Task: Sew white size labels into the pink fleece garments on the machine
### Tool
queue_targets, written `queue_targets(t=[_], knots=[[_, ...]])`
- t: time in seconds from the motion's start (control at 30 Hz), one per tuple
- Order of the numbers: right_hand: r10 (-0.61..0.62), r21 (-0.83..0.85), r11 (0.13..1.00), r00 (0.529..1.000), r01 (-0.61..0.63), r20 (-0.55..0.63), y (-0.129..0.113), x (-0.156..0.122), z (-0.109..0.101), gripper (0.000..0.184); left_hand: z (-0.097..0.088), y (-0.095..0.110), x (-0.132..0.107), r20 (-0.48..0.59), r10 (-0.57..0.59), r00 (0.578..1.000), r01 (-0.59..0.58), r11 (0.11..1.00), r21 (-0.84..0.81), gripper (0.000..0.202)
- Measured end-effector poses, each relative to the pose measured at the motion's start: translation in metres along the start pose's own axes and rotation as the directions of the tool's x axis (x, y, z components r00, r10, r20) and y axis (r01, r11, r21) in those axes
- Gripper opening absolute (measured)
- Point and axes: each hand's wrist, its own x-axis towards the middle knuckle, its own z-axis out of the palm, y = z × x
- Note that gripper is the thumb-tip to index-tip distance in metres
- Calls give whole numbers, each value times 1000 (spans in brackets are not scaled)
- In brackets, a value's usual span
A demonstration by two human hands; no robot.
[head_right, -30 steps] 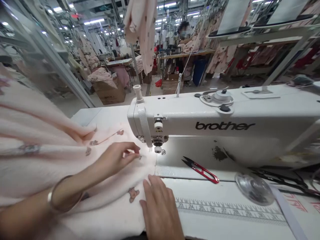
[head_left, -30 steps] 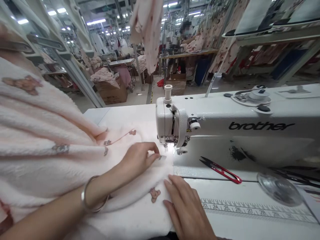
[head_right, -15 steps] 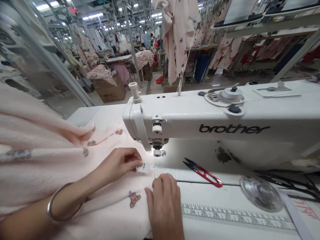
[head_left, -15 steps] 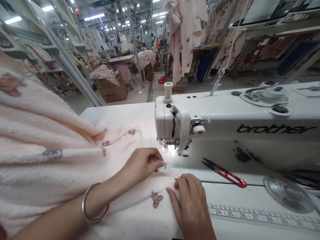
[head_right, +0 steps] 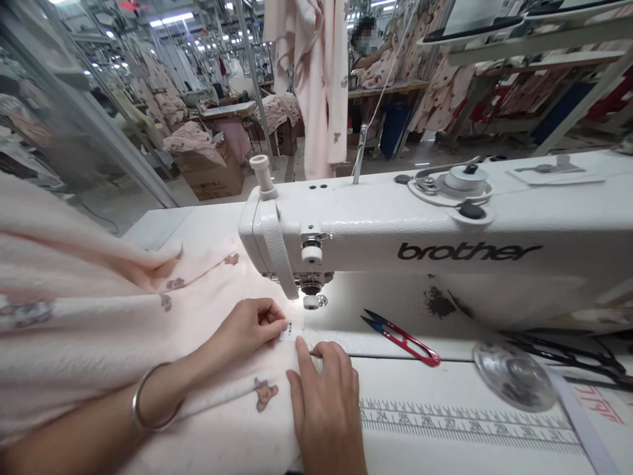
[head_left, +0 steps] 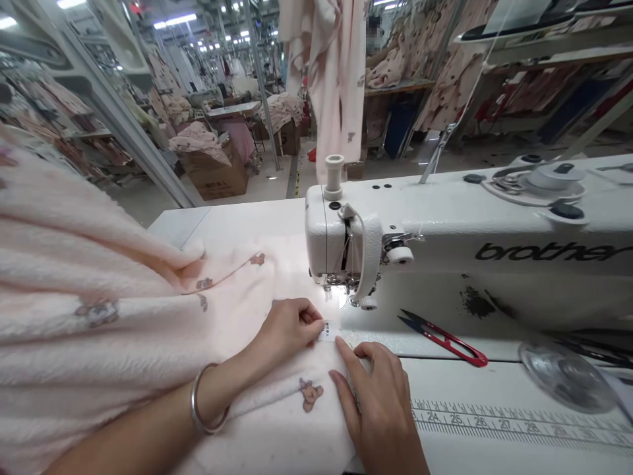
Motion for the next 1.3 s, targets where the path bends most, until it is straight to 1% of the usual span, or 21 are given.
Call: queue_targets(t=[0.33, 0.53, 0.6, 0.63, 0.7, 0.73, 0.77, 0.8, 0.83, 0.87, 0.9, 0.97, 1.0, 1.03, 1.07, 1.17, 1.3], knots=[[11, -8, 1000, 1000, -11, 7, 1, -1, 0, 34, -1, 0, 1, 11, -13, 1000, 13, 1000, 17, 16], [9, -23, 1000, 1000, -8, 30, -1, 0, -2, 34, 0, 0, 5, 26, 11, 1000, -12, 998, 57, 18], [13, -36, 999, 1000, -12, 22, -2, 2, -2, 32, 0, 1, 3, 21, 24, 999, -26, 997, 78, 19], [16, -39, 999, 1000, -16, 19, -3, 3, -3, 31, -1, 2, -1, 4, 41, 999, -41, 994, 105, 17], [21, -35, 999, 999, -20, 27, -4, 4, -3, 30, -7, 4, -12, -54, 131, 990, -114, 961, 250, 16], [21, -33, 999, 999, -19, 36, -4, 4, -3, 30, -11, 5, -20, -62, 201, 978, -166, 920, 355, 20], [17, -33, 999, 999, -16, 46, -4, 4, -3, 31, -16, 5, -28, -35, 279, 960, -233, 858, 457, 26], [11, -35, 999, 999, -9, 53, -3, 4, -2, 32, -20, 5, -37, 24, 357, 934, -313, 782, 539, 29], [6, -39, 999, 998, -4, 54, -3, 3, -2, 33, -23, 4, -44, 107, 426, 899, -402, 699, 591, 31], [4, -44, 999, 999, -2, 55, -3, 2, -1, 33, -25, 2, -50, 195, 482, 854, -490, 622, 611, 32], [2, -49, 999, 998, 1, 55, -2, 2, -1, 33, -26, -2, -53, 276, 532, 800, -572, 541, 617, 34], [-1, -54, 999, 998, 5, 61, -1, 1, 0, 33, -25, -10, -54, 390, 605, 694, -682, 381, 624, 41], [0, -54, 999, 998, 3, 67, -1, 0, 0, 34, -23, -14, -52, 425, 622, 658, -709, 322, 627, 45], [0, -54, 999, 997, 4, 71, 0, -1, 0, 34, -20, -19, -49, 448, 629, 635, -724, 284, 629, 47], [-2, -52, 999, 997, 6, 73, 0, -1, 0, 34, -18, -22, -46, 457, 633, 625, -730, 265, 630, 49], [-2, -52, 999, 998, 6, 68, 0, -2, 0, 34, -14, -29, -39, 454, 643, 617, -731, 253, 634, 50], [1, -44, 999, 997, 3, 77, 0, -1, -1, 34, -14, -31, -38, 440, 667, 601, -737, 250, 628, 47]])
